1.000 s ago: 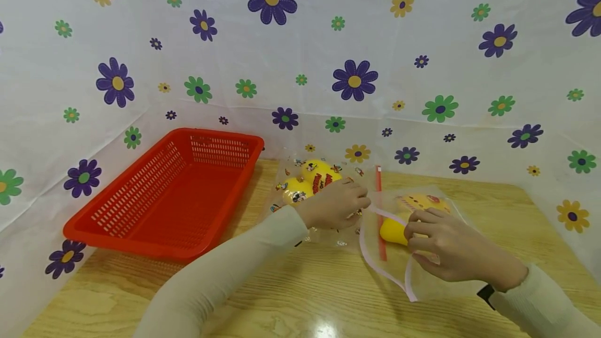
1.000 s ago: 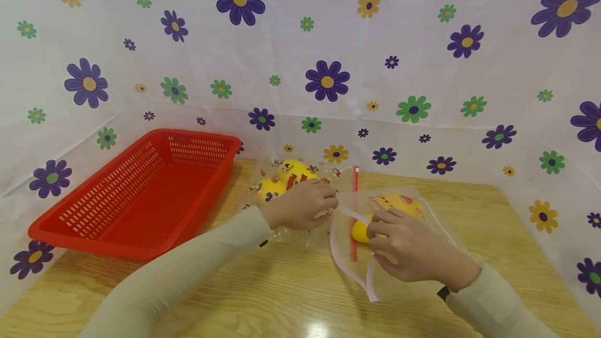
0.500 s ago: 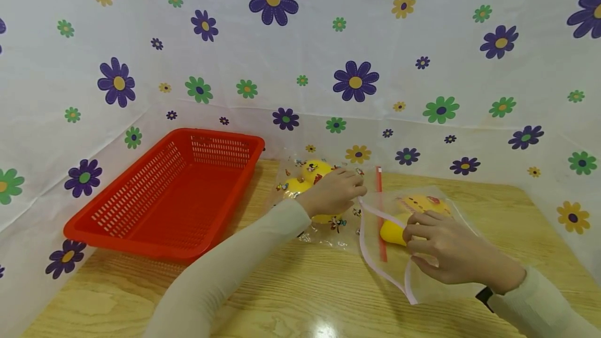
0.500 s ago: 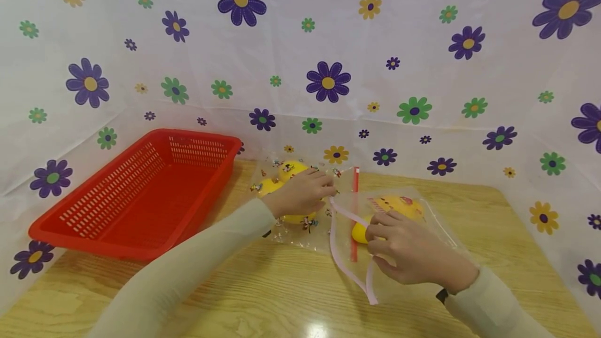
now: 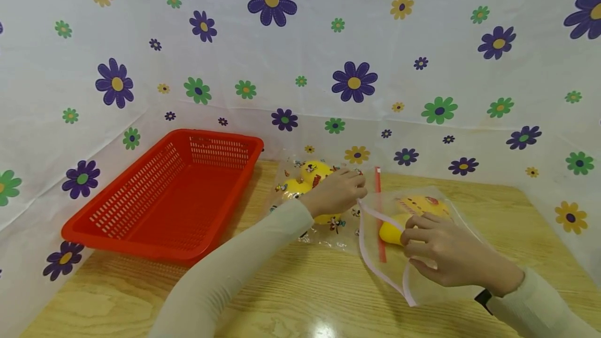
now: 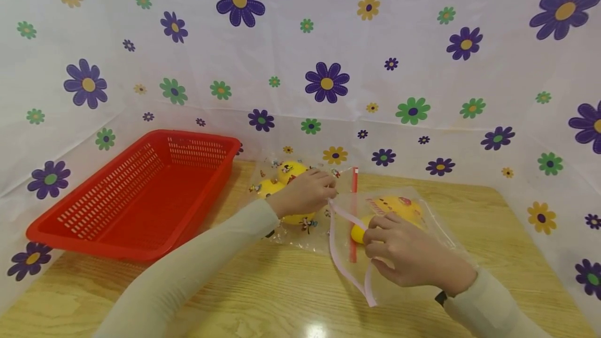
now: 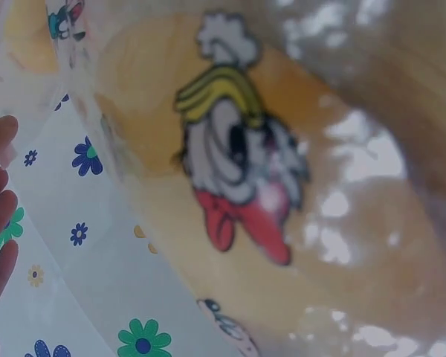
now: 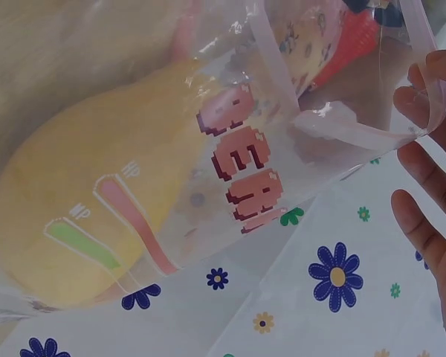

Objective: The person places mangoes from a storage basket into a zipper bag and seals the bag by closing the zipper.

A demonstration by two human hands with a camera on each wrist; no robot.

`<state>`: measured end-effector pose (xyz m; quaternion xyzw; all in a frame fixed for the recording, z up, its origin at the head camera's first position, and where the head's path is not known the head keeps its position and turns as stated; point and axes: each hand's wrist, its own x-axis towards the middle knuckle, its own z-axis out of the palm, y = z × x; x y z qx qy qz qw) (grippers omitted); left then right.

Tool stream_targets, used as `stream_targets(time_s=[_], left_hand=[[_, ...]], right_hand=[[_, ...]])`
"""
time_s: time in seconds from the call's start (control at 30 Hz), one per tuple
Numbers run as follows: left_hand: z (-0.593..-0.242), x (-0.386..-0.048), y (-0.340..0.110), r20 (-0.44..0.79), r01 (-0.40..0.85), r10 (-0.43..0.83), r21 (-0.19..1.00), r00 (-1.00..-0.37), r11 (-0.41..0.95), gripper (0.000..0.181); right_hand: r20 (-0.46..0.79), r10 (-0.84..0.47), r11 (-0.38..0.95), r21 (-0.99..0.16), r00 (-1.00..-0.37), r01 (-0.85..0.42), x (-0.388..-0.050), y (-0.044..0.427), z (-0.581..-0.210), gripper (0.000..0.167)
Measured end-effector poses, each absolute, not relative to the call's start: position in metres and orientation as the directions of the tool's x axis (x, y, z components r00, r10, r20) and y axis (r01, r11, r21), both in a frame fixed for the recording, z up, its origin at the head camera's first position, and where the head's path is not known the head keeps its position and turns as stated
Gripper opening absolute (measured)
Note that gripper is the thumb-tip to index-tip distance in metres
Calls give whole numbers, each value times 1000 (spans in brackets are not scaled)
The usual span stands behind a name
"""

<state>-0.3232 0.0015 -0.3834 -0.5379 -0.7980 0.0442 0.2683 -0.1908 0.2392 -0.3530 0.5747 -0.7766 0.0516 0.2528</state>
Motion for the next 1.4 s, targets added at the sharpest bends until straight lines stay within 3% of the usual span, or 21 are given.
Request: stream_targets(time_s=[0.33, 0.57, 0.67, 0.8, 0.97, 1.17, 1.27, 1.4], left_hand=[[-383, -319, -4, 358, 839, 876, -321, -322, 439, 11], [-382, -318, -4, 353, 837, 873, -313, -336, 448, 12], [-382, -318, -5, 352, 836, 872, -311, -341, 453, 12], [-382, -318, -5, 347, 834, 870, -309, -350, 458, 12], [-382, -318, -5, 338, 838, 869, -292, -360, 461, 12], [-385, -321, -4, 350, 837, 865, -289, -360, 465, 14], [-384, -320, -5, 360, 838, 862, -284, -357, 466, 14], [-381, -318, -5, 364, 844, 861, -271, -355, 462, 14]], right_hand=[[444, -879, 262, 140, -175, -955, -189, 236, -359, 24], [419, -889, 250, 102, -187, -963, -188, 234, -366, 10], [408, -895, 244, 106, -181, -964, -188, 232, -369, 13], [408, -894, 265, 146, -186, -953, -187, 231, -371, 32], [482, -837, 387, 185, -260, -904, -187, 230, -366, 43], [606, -657, 642, 138, -448, -754, -191, 225, -358, 56], [606, -596, 716, 104, -526, -691, -193, 220, -357, 44], [574, -591, 743, 116, -566, -659, -193, 213, -358, 22]])
